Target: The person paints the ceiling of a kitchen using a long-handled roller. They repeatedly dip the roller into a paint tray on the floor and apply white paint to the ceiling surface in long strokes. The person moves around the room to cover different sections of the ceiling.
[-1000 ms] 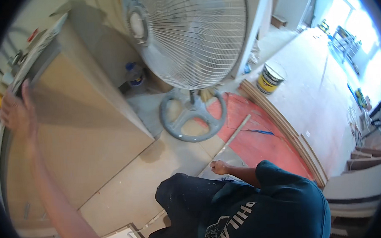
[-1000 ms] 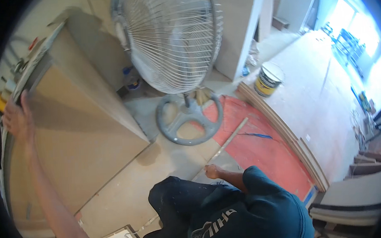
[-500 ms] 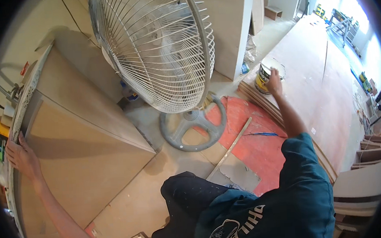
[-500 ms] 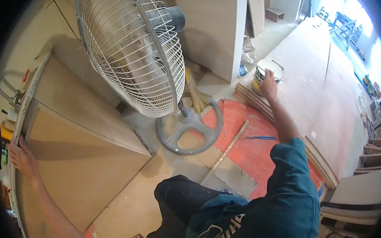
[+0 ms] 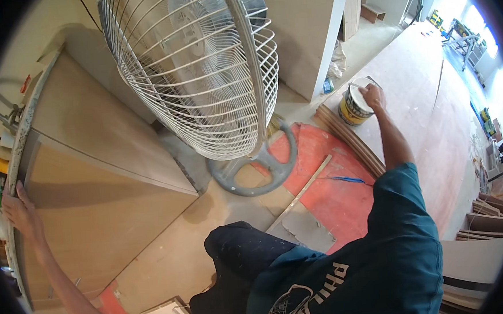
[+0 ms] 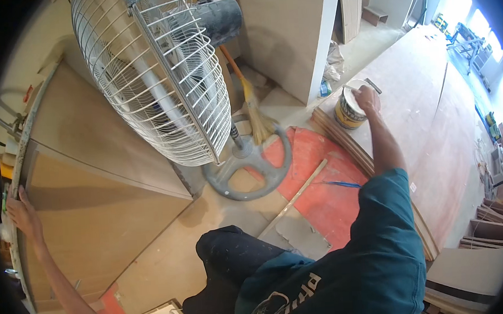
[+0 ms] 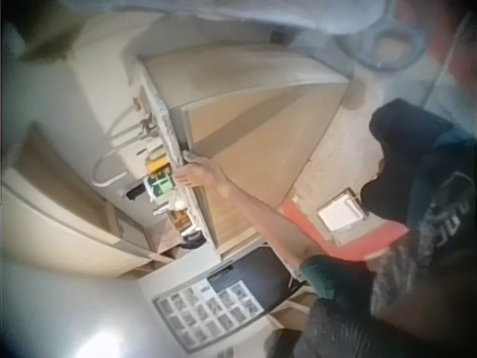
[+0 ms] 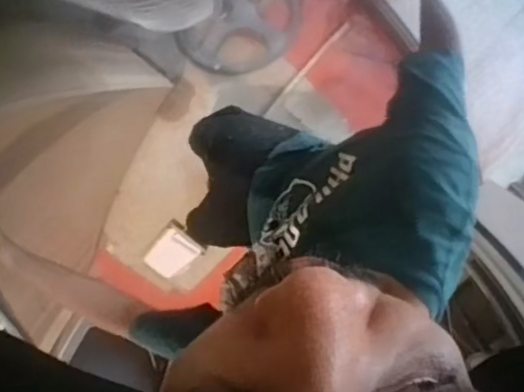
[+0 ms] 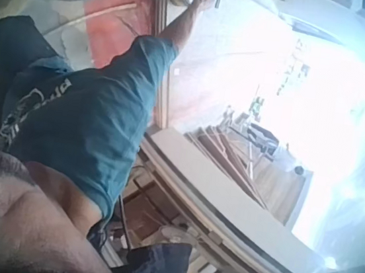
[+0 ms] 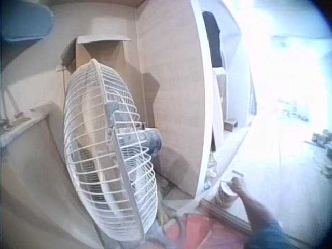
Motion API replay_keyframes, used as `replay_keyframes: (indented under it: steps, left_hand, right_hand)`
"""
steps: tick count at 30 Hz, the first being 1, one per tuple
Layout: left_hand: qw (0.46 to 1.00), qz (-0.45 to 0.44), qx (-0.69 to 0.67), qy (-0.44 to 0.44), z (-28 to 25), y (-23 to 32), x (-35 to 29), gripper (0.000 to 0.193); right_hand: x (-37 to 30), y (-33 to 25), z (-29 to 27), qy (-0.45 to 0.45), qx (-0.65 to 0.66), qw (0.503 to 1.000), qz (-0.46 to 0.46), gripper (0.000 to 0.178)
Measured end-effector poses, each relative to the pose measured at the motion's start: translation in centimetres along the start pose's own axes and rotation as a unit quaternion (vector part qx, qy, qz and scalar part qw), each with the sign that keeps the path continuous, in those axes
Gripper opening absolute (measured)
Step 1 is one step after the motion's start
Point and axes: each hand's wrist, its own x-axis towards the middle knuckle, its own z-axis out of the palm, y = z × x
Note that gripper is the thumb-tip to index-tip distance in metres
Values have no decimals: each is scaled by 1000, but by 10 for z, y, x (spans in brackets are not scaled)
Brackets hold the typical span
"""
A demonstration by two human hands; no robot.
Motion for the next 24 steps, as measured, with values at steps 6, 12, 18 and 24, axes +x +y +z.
replay_keyframes:
  steps: [6,12,18,24]
  left_hand:
    - [999,2,-1,-32,-12,16,6,61]
    - [998,60,-8,35,-10,-27,9,42]
    - [959,264,-89,-42,-71,34,-15,24]
    - [975,72,-131,-166,-186,4,-129,32]
  right_hand:
    - [-68,-46,-58,0,55,966,-252,33]
    - [-151,-136,-30,-211,133,914,-321,28]
    - [-285,-175,31,-460,192,800,-333,27]
    - [-429,-320,39,-638,232,650,-341,33]
